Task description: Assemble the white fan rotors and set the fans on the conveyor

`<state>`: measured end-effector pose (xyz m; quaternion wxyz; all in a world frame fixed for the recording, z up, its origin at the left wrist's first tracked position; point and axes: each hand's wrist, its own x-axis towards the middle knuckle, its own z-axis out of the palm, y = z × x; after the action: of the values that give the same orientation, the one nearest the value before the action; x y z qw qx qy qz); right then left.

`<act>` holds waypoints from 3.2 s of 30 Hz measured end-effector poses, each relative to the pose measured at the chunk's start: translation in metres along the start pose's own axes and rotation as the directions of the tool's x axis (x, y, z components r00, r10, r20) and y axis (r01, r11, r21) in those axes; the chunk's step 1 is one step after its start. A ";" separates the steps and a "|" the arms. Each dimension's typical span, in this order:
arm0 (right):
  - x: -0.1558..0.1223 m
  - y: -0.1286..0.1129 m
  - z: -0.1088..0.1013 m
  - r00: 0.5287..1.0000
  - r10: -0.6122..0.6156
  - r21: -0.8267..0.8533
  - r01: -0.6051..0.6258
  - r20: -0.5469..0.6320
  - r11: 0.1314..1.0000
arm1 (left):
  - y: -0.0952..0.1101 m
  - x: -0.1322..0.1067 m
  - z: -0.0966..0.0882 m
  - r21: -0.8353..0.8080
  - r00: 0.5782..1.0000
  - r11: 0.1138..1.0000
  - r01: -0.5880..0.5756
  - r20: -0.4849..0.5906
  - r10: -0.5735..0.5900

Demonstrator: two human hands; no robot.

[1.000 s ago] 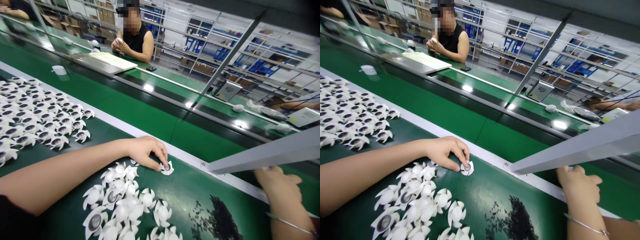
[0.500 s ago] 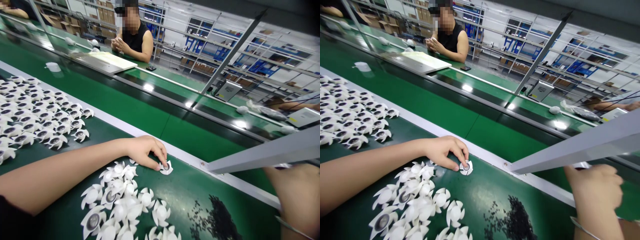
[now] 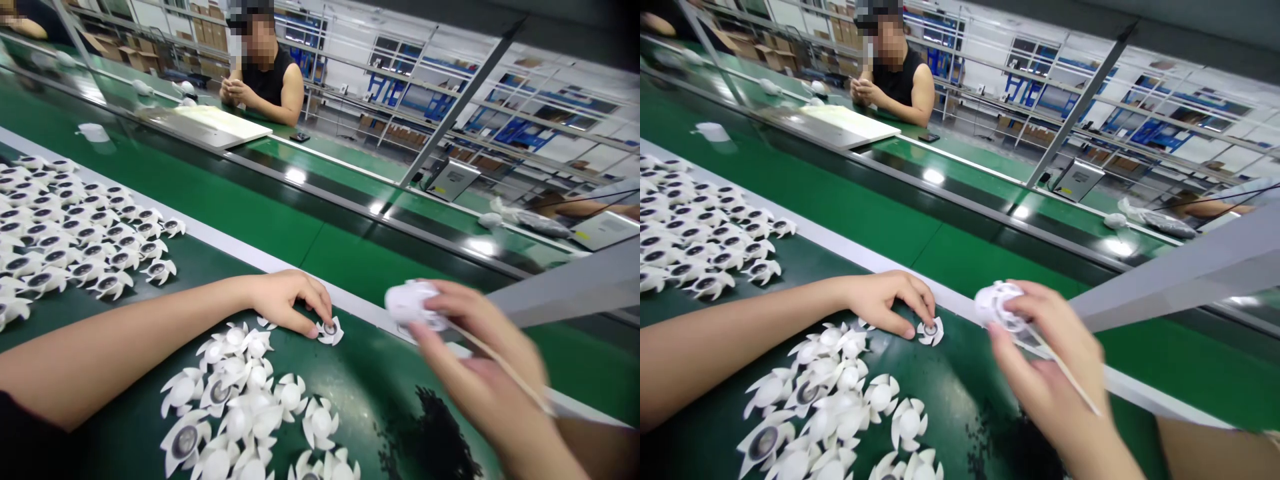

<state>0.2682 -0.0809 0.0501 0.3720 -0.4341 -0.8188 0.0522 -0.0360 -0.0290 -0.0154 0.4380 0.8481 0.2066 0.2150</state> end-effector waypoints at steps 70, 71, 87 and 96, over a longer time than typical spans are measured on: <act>-0.017 -0.007 0.016 0.452 0.256 -0.208 -0.154 0.854 0.966 | -0.001 -0.002 -0.010 0.049 0.876 0.878 0.477 -0.102 -0.471; -0.017 -0.008 0.016 0.453 0.258 -0.210 -0.155 0.853 0.965 | -0.001 -0.002 -0.010 0.047 0.877 0.879 0.475 -0.102 -0.469; -0.051 -0.033 0.052 0.529 0.465 -0.644 0.219 0.710 0.733 | 0.000 -0.002 -0.009 -0.002 0.879 0.885 0.466 -0.107 -0.464; -0.029 -0.049 0.048 0.416 0.482 -0.604 0.238 0.771 0.761 | 0.000 -0.003 -0.008 0.003 0.883 0.889 0.458 -0.119 -0.454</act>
<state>0.2141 -0.1216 0.0195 -0.3012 -0.4968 -0.8135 0.0259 -0.0422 -0.0256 -0.0115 0.4505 0.7686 0.4283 0.1515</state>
